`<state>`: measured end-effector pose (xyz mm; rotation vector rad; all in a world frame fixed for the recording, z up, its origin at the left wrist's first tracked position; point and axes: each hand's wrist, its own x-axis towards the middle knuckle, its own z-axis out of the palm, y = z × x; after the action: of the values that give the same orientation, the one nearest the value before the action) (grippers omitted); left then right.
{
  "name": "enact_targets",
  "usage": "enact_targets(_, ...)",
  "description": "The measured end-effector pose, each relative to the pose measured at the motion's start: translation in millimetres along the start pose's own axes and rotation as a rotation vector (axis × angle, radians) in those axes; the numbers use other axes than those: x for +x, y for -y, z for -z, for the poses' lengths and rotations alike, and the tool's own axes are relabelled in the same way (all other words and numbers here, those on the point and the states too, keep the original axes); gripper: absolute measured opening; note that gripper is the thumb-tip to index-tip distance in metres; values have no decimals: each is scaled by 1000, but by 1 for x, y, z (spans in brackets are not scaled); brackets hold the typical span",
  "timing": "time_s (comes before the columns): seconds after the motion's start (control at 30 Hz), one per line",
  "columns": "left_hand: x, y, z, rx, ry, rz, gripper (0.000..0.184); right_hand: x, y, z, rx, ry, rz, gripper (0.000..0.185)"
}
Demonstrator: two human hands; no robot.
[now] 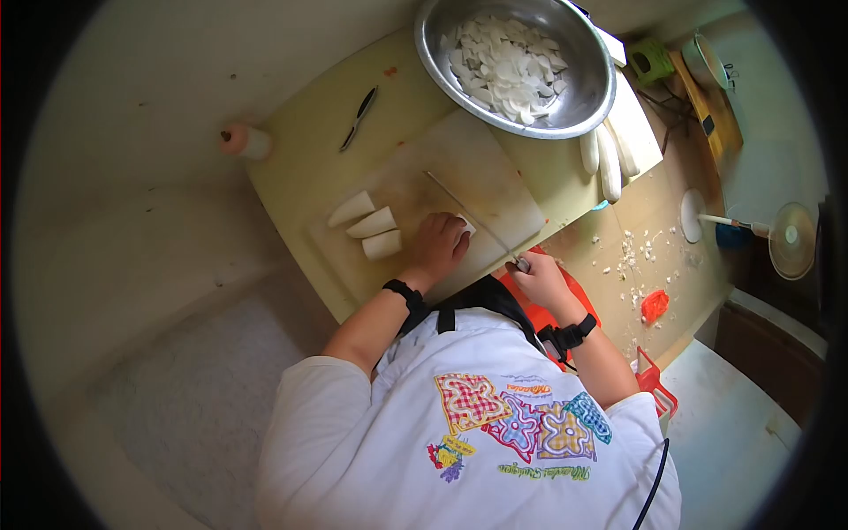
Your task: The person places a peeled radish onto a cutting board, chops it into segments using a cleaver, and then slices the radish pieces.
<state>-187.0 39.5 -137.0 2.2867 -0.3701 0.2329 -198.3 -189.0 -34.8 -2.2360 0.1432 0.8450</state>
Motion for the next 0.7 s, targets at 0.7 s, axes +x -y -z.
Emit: enact_targets(0.7,-3,6,-12,45,-33,13,28,9,1,-4,-5,60,83,18)
